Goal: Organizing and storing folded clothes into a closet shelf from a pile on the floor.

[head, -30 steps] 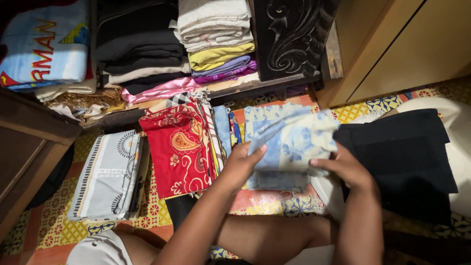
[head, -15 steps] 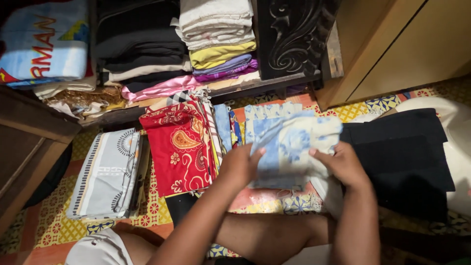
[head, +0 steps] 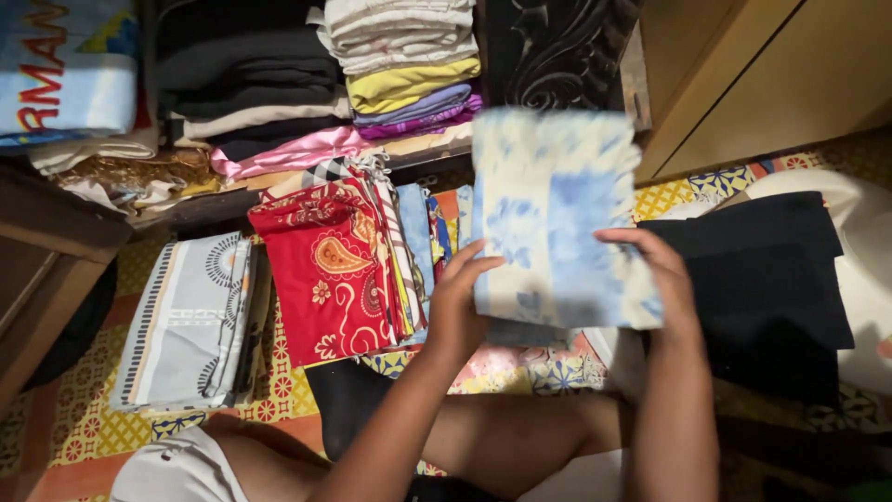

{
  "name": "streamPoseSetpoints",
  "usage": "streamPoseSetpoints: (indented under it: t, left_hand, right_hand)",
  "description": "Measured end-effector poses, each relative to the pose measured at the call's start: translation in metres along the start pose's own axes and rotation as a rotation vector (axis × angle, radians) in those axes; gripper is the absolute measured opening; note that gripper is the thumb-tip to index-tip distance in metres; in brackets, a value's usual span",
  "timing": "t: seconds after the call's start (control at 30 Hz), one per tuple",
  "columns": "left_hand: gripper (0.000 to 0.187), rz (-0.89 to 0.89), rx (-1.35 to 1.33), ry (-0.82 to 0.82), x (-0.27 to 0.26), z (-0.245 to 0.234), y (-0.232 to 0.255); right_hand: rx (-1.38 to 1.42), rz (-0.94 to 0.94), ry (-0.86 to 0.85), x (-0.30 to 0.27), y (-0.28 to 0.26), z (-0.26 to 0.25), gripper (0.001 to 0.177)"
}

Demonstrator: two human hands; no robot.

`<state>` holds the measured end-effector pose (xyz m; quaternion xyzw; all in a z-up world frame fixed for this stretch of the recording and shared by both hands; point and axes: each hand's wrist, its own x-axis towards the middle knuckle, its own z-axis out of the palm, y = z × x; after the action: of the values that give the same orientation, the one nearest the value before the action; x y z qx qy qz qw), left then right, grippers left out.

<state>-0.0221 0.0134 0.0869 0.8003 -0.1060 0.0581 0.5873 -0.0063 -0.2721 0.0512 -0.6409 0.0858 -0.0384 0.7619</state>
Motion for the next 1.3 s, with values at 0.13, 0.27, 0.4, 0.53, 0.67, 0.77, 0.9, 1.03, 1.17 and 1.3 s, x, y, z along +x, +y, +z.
streamPoseSetpoints:
  t: [0.13,0.27,0.4,0.53,0.67,0.77,0.9,1.03,1.17,1.3]
  left_hand:
    - [0.056,-0.186,0.006,0.066,-0.033,0.031,-0.1]
    - [0.036,-0.59,-0.683,0.234,-0.037,0.045,-0.114]
    - [0.057,-0.882,-0.52,0.201,-0.025,0.044,-0.117]
    - [0.065,-0.984,-0.512,0.191,-0.018,0.058,-0.127]
    - [0.076,-0.957,-0.455,0.097,-0.018,0.062,-0.124]
    - [0.069,-0.977,-0.564,0.101,-0.015,0.057,-0.104]
    - [0.056,-1.023,-0.836,0.089,-0.01,0.055,-0.102]
    - [0.053,-1.029,-1.079,0.147,0.004,0.062,-0.1]
    - [0.07,-1.026,-1.237,0.169,0.008,0.055,-0.077]
    - [0.078,-1.054,-1.282,0.17,0.008,0.048,-0.056]
  right_hand:
    - [-0.476,0.131,-0.055,-0.004,-0.001,0.026,0.06]
    - [-0.701,0.245,0.005,-0.003,0.006,0.025,0.045]
    - [-0.905,0.378,0.074,-0.003,0.005,0.014,0.033]
    - [-0.99,0.495,0.046,-0.014,-0.025,0.029,0.038]
    - [-0.946,0.543,0.074,-0.016,-0.031,0.028,0.052]
    - [-0.906,0.523,0.102,-0.019,-0.036,0.026,0.058]
    - [-0.943,0.514,0.144,-0.019,-0.041,0.025,0.063]
    - [-0.954,0.536,0.135,-0.017,-0.035,0.021,0.067]
    - [-0.9,0.635,0.086,-0.024,-0.054,0.042,0.084]
    - [-0.699,0.652,0.035,-0.025,-0.059,0.05,0.091]
